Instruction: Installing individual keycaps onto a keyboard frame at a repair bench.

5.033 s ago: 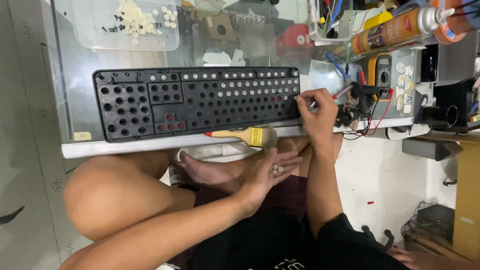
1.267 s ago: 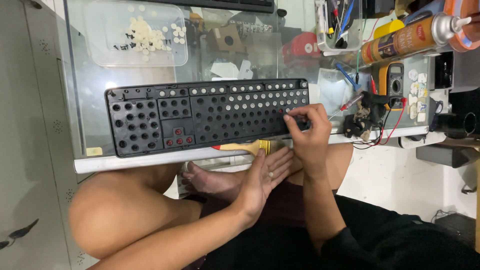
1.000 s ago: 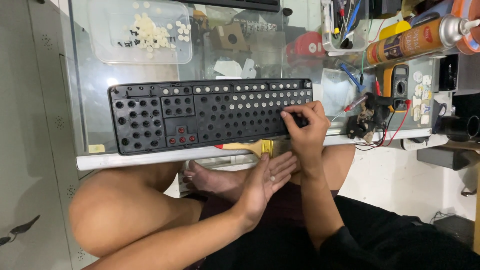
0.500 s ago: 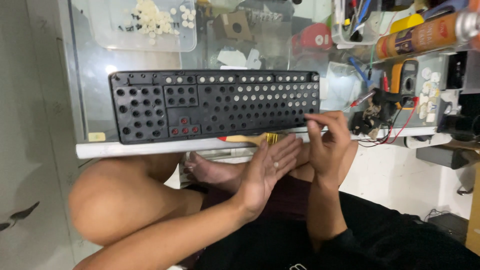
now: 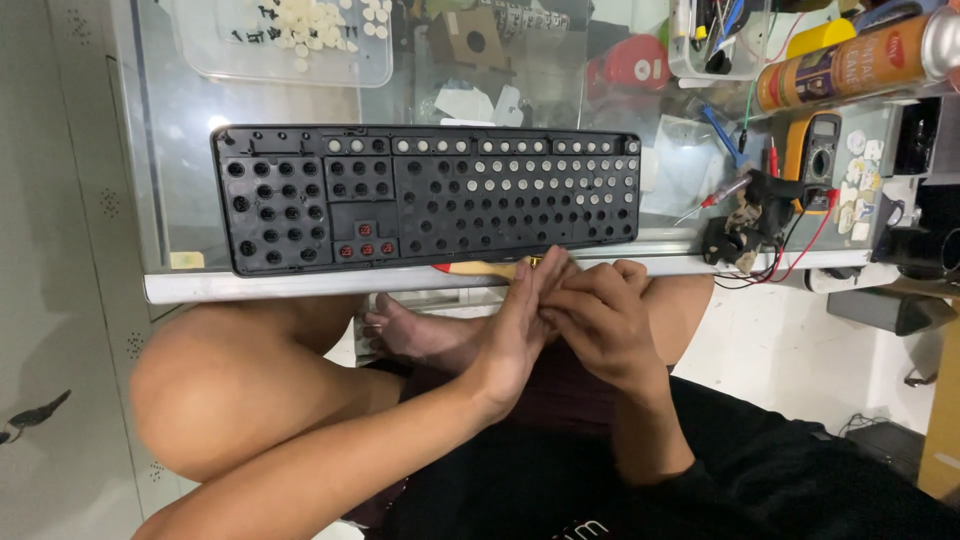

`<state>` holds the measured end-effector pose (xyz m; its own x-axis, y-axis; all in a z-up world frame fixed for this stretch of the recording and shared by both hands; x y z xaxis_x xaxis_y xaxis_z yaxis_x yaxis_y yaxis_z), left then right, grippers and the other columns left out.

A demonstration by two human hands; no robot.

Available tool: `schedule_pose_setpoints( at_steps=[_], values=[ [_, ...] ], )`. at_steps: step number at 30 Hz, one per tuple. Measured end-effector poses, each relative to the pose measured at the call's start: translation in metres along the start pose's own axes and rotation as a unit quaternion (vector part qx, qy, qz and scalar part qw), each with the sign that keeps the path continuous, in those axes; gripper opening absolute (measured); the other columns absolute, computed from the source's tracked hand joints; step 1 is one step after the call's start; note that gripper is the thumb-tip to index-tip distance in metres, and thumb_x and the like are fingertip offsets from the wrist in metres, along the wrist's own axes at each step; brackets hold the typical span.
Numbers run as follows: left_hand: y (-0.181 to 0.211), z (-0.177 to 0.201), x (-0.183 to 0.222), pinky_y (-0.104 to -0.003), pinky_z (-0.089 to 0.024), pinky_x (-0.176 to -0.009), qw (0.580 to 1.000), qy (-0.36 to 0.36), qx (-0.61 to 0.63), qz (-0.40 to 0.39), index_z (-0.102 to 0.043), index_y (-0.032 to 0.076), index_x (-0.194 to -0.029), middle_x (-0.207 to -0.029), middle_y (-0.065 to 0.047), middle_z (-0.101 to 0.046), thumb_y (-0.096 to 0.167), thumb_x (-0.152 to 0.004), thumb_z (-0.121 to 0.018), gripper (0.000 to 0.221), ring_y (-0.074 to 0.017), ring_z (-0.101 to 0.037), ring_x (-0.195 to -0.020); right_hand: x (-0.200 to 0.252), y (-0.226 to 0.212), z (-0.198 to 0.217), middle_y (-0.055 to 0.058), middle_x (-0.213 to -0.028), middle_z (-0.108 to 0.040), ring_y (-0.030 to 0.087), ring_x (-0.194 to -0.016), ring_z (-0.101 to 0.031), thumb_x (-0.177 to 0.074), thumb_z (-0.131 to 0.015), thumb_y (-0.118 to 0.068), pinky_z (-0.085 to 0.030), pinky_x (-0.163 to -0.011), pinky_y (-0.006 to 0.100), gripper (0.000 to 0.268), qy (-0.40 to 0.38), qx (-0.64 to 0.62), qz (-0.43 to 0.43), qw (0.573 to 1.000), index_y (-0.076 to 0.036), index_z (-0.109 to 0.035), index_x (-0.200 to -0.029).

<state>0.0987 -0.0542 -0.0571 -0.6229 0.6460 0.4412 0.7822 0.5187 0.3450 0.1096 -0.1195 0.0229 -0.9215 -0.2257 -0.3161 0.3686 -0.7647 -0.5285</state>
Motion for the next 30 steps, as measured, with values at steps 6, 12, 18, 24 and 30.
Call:
schedule_pose_setpoints(
  at_steps=[6,12,18,24,30],
  values=[
    [0.007,-0.008,0.004,-0.052,-0.010,-0.123,1.000,-0.019,0.010,-0.003,-0.014,0.020,-0.163,-0.171,-0.008,-0.009,0.059,-0.104,-0.016,0.071,-0.0347,-0.006,-0.155,0.021,0.039,-0.002,-0.004,-0.093,-0.066,0.016,-0.080,-0.057,-0.092,-0.077,-0.016,-0.037,-0.088,0.031,0.005,0.022,0.005,-0.041,0.999,-0.015,-0.077,-0.097],
    [-0.004,-0.004,0.001,-0.050,-0.014,-0.123,0.999,-0.034,-0.031,-0.023,-0.012,0.007,-0.162,-0.169,-0.018,-0.010,0.054,-0.107,-0.015,0.072,-0.0361,-0.013,-0.154,-0.021,0.085,0.010,-0.001,-0.091,-0.062,0.020,-0.087,-0.064,-0.103,-0.075,-0.021,-0.038,-0.089,0.032,0.009,0.073,0.080,-0.075,0.991,-0.013,-0.072,-0.100],
    [-0.031,0.003,0.004,-0.052,-0.019,-0.123,0.998,-0.012,-0.048,-0.042,-0.022,0.004,-0.160,-0.166,-0.022,-0.020,0.056,-0.106,-0.024,0.075,-0.0394,-0.021,-0.151,-0.040,0.079,-0.006,-0.001,-0.091,-0.061,0.020,-0.084,-0.062,-0.102,-0.077,-0.019,-0.033,-0.088,0.032,0.006,0.049,0.119,-0.037,0.991,-0.015,-0.074,-0.101],
    [-0.022,-0.005,0.013,-0.052,-0.019,-0.123,0.996,-0.041,-0.055,-0.049,-0.018,0.001,-0.160,-0.166,-0.024,-0.017,0.048,-0.109,-0.024,0.070,-0.0397,-0.021,-0.151,-0.041,0.080,-0.001,-0.003,-0.093,-0.060,0.015,-0.083,-0.062,-0.103,-0.077,-0.018,-0.033,-0.087,0.030,0.002,0.070,0.142,-0.046,0.986,-0.017,-0.075,-0.104],
    [-0.027,-0.006,0.012,-0.051,-0.018,-0.122,0.996,-0.055,-0.053,-0.048,-0.018,0.001,-0.161,-0.166,-0.024,-0.016,0.049,-0.109,-0.022,0.070,-0.0397,-0.020,-0.151,-0.030,0.075,-0.004,-0.002,-0.094,-0.058,0.017,-0.082,-0.061,-0.101,-0.075,-0.017,-0.032,-0.085,0.031,0.004,0.061,0.149,-0.045,0.986,-0.018,-0.075,-0.105]
  ],
)
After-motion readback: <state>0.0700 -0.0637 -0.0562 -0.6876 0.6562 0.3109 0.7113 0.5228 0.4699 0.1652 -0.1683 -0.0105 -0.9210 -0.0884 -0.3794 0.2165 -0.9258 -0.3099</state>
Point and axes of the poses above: each hand's wrist, its own x-axis away from the middle knuckle, its own z-axis out of the back of the hand, y = z × x, the point moved 9 cm from there along -x, towards the middle knuckle
